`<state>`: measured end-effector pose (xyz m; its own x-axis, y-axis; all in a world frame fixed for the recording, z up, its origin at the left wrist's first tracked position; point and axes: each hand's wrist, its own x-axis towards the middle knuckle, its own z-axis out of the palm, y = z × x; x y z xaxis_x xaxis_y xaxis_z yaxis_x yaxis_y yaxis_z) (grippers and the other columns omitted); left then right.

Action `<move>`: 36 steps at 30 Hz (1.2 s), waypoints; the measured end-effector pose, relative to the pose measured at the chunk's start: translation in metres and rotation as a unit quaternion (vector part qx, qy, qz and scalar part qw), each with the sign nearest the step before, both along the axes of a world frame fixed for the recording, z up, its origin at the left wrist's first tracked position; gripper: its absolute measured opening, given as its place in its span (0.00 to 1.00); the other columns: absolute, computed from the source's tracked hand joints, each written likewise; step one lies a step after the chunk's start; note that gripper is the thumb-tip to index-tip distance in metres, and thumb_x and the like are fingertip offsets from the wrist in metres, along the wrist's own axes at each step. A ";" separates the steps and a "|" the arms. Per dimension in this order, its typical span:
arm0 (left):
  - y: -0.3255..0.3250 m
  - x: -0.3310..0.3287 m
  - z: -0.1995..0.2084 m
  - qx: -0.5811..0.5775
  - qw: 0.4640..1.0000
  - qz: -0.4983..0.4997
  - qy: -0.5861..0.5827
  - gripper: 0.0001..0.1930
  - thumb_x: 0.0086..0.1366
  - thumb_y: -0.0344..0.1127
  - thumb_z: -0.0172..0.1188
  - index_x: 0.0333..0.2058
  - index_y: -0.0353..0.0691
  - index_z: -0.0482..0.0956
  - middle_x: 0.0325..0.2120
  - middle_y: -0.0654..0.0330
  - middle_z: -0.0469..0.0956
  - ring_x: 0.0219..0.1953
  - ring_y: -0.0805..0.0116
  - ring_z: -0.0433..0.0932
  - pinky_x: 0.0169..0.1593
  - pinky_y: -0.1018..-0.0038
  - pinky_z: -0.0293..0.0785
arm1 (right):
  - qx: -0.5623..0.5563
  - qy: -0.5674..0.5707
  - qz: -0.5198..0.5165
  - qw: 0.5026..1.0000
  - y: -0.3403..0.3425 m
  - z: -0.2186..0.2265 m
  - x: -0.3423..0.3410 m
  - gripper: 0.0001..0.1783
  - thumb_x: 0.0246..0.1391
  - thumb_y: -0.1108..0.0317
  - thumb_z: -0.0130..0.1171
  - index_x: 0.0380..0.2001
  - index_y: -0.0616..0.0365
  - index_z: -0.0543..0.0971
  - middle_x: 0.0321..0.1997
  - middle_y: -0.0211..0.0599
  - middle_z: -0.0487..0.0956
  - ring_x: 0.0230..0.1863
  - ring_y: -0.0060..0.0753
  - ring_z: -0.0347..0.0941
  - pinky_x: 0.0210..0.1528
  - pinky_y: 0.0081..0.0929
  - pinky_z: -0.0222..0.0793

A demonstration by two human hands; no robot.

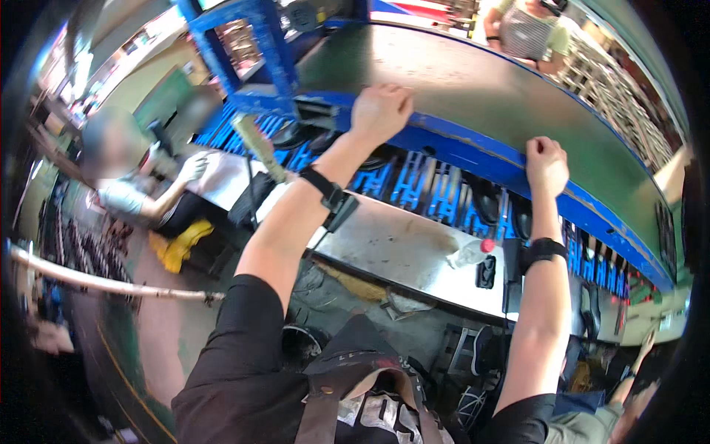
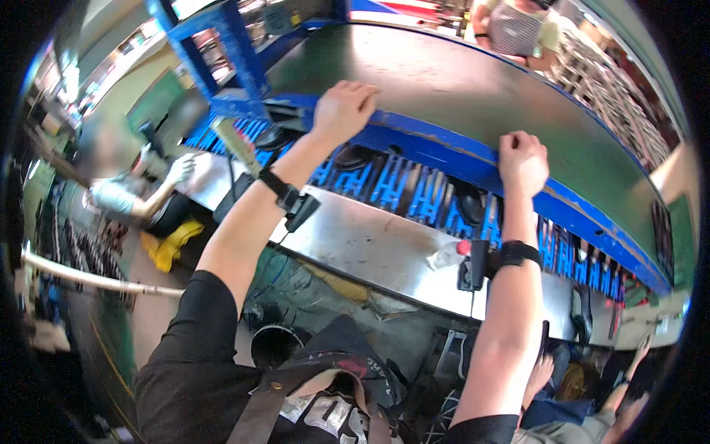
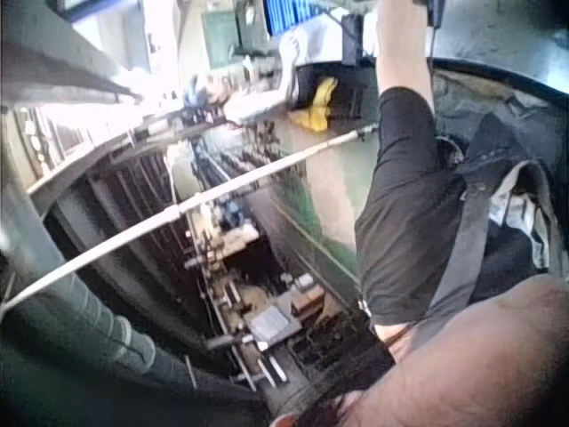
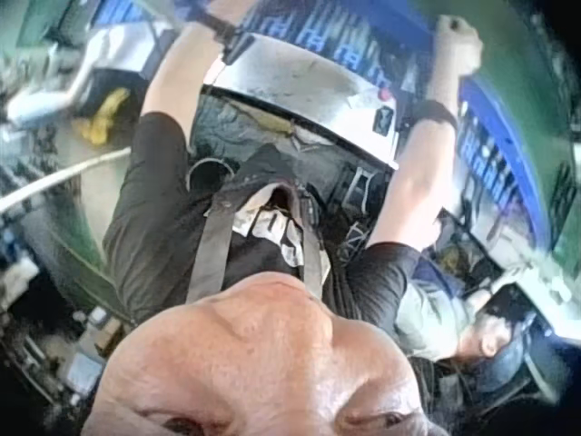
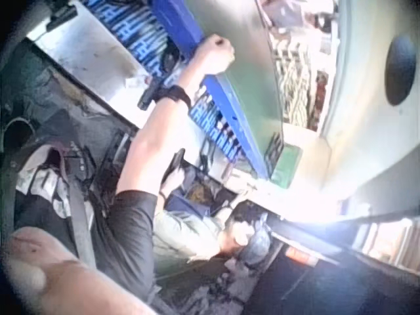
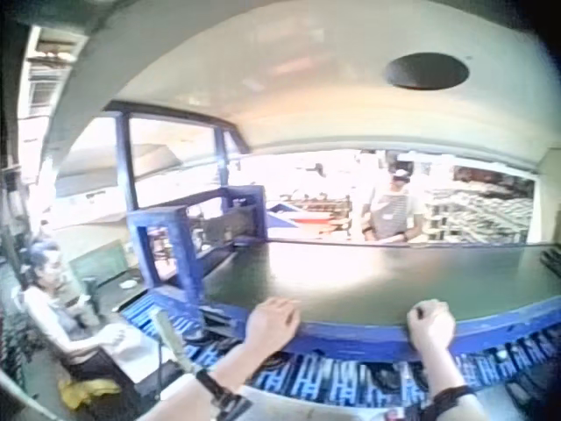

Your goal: The person is manufacturing shoes by placing components on a conveyor belt and checking materials at a station.

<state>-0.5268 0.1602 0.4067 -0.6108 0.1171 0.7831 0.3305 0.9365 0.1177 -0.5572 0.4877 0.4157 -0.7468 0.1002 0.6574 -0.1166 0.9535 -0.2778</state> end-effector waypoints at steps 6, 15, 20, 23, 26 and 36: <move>-0.012 -0.026 0.023 -0.049 0.992 0.004 -0.112 0.12 0.58 0.39 0.54 0.35 0.44 0.84 0.33 0.58 0.80 0.40 0.56 0.78 0.44 0.63 0.75 | -0.007 0.033 0.005 0.999 0.000 -0.001 -0.007 0.11 0.48 0.58 0.55 0.26 0.51 0.83 0.32 0.35 0.80 0.38 0.44 0.76 0.42 0.39 0.74; -0.009 -0.033 0.015 0.014 0.996 0.036 -0.076 0.12 0.62 0.41 0.52 0.34 0.42 0.81 0.33 0.53 0.79 0.37 0.50 0.78 0.40 0.60 0.74 | -0.016 0.080 -0.011 0.997 -0.001 -0.008 -0.017 0.12 0.45 0.58 0.55 0.21 0.51 0.83 0.29 0.34 0.81 0.36 0.43 0.77 0.39 0.40 0.75; -0.011 -0.033 0.013 0.001 0.995 0.053 -0.080 0.11 0.63 0.38 0.52 0.36 0.42 0.81 0.33 0.54 0.81 0.36 0.53 0.80 0.40 0.63 0.75 | -0.023 0.122 -0.019 0.992 -0.001 -0.014 -0.019 0.11 0.44 0.59 0.58 0.17 0.52 0.81 0.24 0.35 0.80 0.31 0.42 0.76 0.34 0.39 0.74; -0.010 -0.031 0.014 0.002 0.995 0.050 -0.081 0.11 0.62 0.38 0.53 0.35 0.41 0.82 0.33 0.53 0.81 0.37 0.53 0.80 0.40 0.64 0.75 | -0.031 0.121 -0.018 0.992 0.000 -0.014 -0.016 0.11 0.44 0.60 0.58 0.17 0.53 0.81 0.24 0.35 0.80 0.30 0.42 0.76 0.34 0.39 0.74; -0.006 -0.032 0.011 0.013 0.996 0.047 -0.071 0.10 0.62 0.37 0.53 0.35 0.41 0.82 0.33 0.53 0.81 0.36 0.54 0.80 0.41 0.64 0.75 | -0.031 0.123 -0.008 0.992 0.002 -0.013 -0.014 0.11 0.44 0.60 0.58 0.17 0.53 0.81 0.24 0.35 0.79 0.30 0.42 0.76 0.34 0.39 0.74; -0.010 -0.028 0.015 0.023 0.998 0.038 -0.050 0.10 0.62 0.38 0.53 0.32 0.40 0.81 0.30 0.52 0.80 0.35 0.52 0.79 0.39 0.62 0.74 | -0.040 0.117 -0.003 0.992 -0.004 -0.008 -0.013 0.10 0.43 0.61 0.58 0.17 0.54 0.80 0.23 0.35 0.79 0.30 0.42 0.76 0.35 0.40 0.74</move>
